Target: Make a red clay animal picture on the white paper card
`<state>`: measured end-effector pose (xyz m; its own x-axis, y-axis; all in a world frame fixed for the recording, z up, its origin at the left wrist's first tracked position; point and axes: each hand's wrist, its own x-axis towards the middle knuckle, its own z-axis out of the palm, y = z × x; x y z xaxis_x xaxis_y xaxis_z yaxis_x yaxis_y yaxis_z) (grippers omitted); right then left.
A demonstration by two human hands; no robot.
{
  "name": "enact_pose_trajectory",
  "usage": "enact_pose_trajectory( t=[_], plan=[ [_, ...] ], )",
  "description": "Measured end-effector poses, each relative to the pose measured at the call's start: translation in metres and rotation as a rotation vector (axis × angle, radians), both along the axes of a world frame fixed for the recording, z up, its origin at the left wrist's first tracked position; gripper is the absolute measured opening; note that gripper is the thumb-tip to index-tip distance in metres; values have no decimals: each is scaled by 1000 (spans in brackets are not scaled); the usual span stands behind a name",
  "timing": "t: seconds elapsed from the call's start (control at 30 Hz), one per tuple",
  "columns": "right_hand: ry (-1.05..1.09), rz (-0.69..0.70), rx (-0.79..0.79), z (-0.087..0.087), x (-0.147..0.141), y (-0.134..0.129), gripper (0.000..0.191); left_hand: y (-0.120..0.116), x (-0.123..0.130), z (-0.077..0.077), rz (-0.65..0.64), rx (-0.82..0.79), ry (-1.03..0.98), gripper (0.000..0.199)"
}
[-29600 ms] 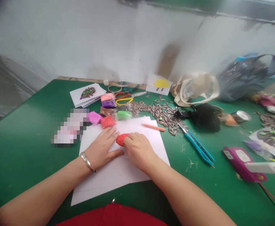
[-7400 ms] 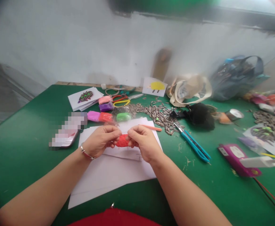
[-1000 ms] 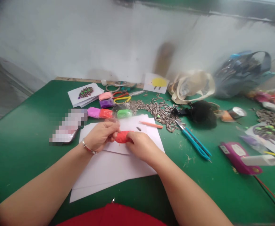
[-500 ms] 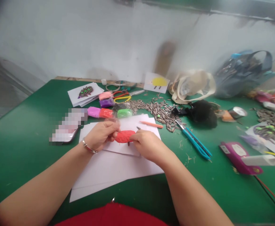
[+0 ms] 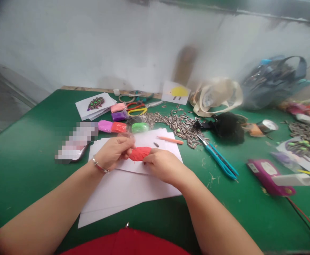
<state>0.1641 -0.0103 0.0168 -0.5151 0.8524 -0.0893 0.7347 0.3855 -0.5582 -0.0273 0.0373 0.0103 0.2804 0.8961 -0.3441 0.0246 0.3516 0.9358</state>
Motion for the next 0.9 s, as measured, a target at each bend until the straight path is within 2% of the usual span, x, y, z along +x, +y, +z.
enact_pose_trajectory(
  t=[0.17,0.33,0.57,0.73,0.9],
  plan=[
    [49,-56,-29,5,3,0,35,-1,0,1,4,-2,-8,40],
    [-25,5,-28,4,2,-2,35,0,0,0,9,-8,-14,41],
    [-38,17,-32,5,3,0,33,1,0,-2,13,-11,-10,42],
    [16,-25,-34,11,11,0,37,2,0,-5,6,-21,2,41],
    [-50,28,-56,10,7,-2,38,3,0,-7,-8,-27,13,39]
  ],
)
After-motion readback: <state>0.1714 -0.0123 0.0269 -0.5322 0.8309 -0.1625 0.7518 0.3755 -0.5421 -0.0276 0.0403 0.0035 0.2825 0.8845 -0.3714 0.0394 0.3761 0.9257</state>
